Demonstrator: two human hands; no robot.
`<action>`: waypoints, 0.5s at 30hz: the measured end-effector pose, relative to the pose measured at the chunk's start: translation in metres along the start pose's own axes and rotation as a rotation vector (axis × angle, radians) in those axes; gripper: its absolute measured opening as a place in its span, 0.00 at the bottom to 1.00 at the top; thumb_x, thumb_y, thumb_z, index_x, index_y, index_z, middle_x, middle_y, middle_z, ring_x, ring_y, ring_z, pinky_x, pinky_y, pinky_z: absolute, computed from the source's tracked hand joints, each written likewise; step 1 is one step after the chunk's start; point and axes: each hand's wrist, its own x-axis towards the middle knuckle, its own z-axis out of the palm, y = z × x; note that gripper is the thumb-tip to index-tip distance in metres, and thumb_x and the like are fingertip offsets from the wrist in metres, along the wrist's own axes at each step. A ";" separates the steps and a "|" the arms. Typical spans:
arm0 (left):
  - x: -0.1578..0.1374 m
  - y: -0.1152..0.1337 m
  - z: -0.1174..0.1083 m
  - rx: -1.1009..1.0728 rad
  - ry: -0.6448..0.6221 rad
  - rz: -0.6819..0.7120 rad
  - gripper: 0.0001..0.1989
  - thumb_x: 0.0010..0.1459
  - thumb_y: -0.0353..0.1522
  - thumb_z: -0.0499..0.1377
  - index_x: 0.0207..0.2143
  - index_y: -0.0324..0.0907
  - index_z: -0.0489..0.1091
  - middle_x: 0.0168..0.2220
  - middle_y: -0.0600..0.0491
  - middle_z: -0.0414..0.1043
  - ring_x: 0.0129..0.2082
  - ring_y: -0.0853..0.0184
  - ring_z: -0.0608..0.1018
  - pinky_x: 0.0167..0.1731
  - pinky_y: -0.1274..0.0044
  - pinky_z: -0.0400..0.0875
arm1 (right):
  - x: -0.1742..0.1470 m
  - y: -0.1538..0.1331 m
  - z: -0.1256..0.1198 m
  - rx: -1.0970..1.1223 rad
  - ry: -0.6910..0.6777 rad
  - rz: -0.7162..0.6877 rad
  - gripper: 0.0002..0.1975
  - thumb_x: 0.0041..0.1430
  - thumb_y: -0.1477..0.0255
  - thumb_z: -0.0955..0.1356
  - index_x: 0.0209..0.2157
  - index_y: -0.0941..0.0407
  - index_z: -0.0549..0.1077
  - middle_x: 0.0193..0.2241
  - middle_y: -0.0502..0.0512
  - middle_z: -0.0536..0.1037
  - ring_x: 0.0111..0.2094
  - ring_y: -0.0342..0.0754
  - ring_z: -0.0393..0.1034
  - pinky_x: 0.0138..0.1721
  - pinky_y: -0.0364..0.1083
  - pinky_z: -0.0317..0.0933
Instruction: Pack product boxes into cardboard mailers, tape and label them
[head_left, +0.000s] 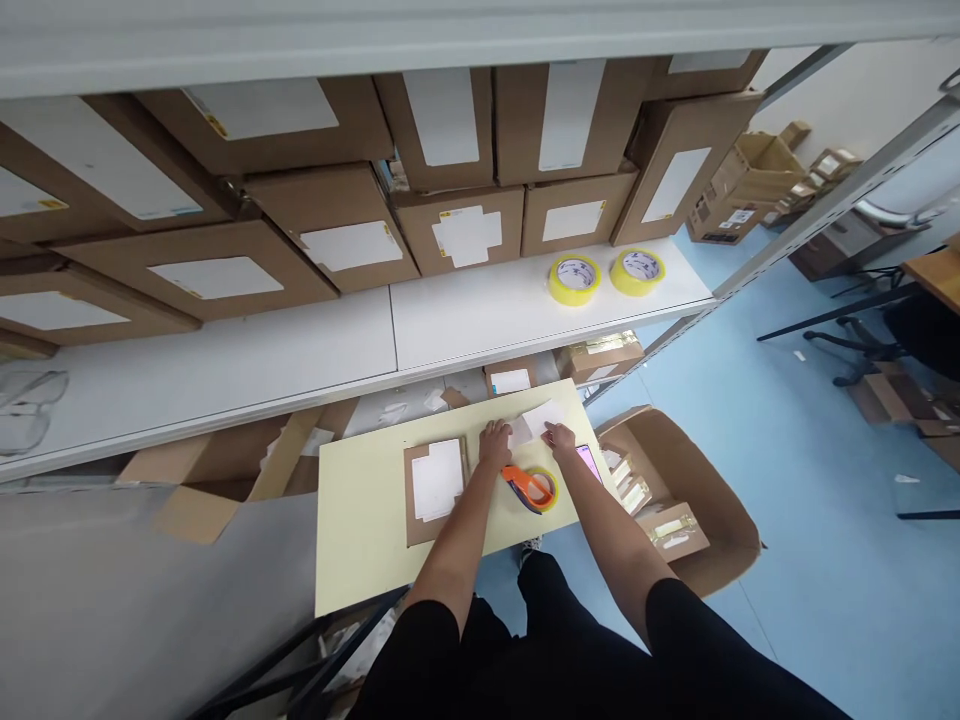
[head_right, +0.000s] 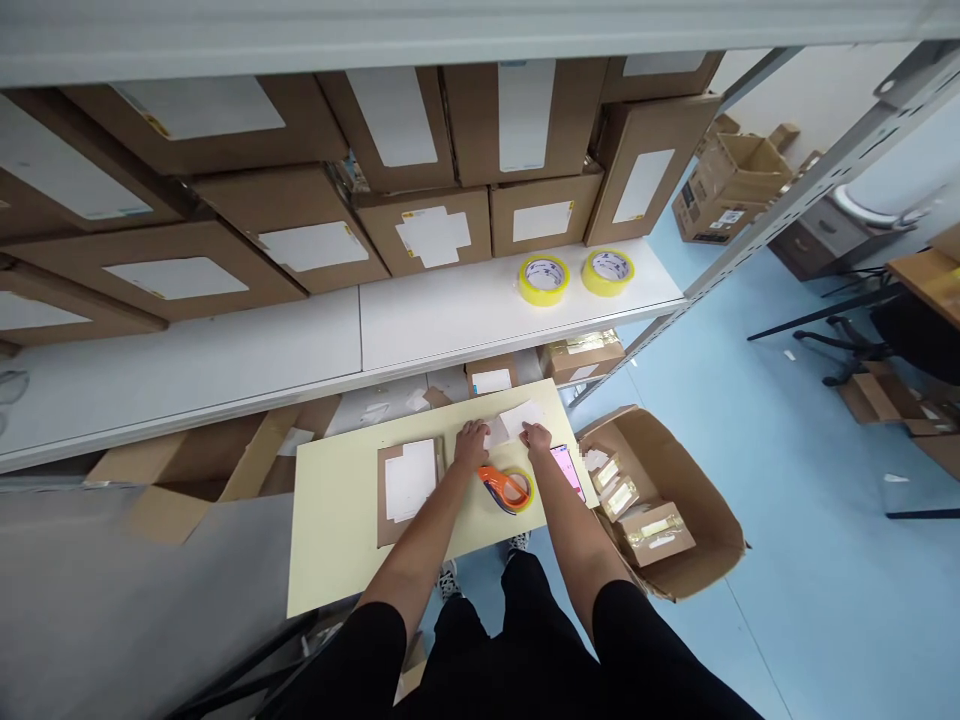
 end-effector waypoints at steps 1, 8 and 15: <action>-0.001 0.000 -0.003 -0.056 0.030 0.002 0.27 0.49 0.21 0.65 0.52 0.44 0.73 0.66 0.45 0.66 0.69 0.50 0.61 0.66 0.61 0.58 | -0.006 -0.002 0.000 0.033 0.002 0.001 0.29 0.44 0.58 0.79 0.18 0.49 0.54 0.13 0.42 0.60 0.19 0.43 0.61 0.24 0.44 0.65; 0.000 0.022 -0.052 -0.691 0.085 0.109 0.19 0.53 0.38 0.69 0.47 0.43 0.80 0.52 0.44 0.79 0.58 0.53 0.76 0.61 0.65 0.67 | -0.059 -0.030 -0.008 0.169 -0.068 -0.035 0.28 0.33 0.56 0.83 0.20 0.51 0.63 0.19 0.45 0.70 0.25 0.45 0.69 0.34 0.48 0.70; -0.012 0.017 -0.100 -0.646 -0.116 0.139 0.21 0.44 0.50 0.71 0.32 0.42 0.81 0.34 0.51 0.81 0.38 0.58 0.80 0.42 0.72 0.73 | -0.092 -0.072 -0.023 0.037 -0.170 -0.077 0.22 0.36 0.57 0.82 0.27 0.54 0.74 0.26 0.49 0.79 0.33 0.49 0.75 0.37 0.46 0.68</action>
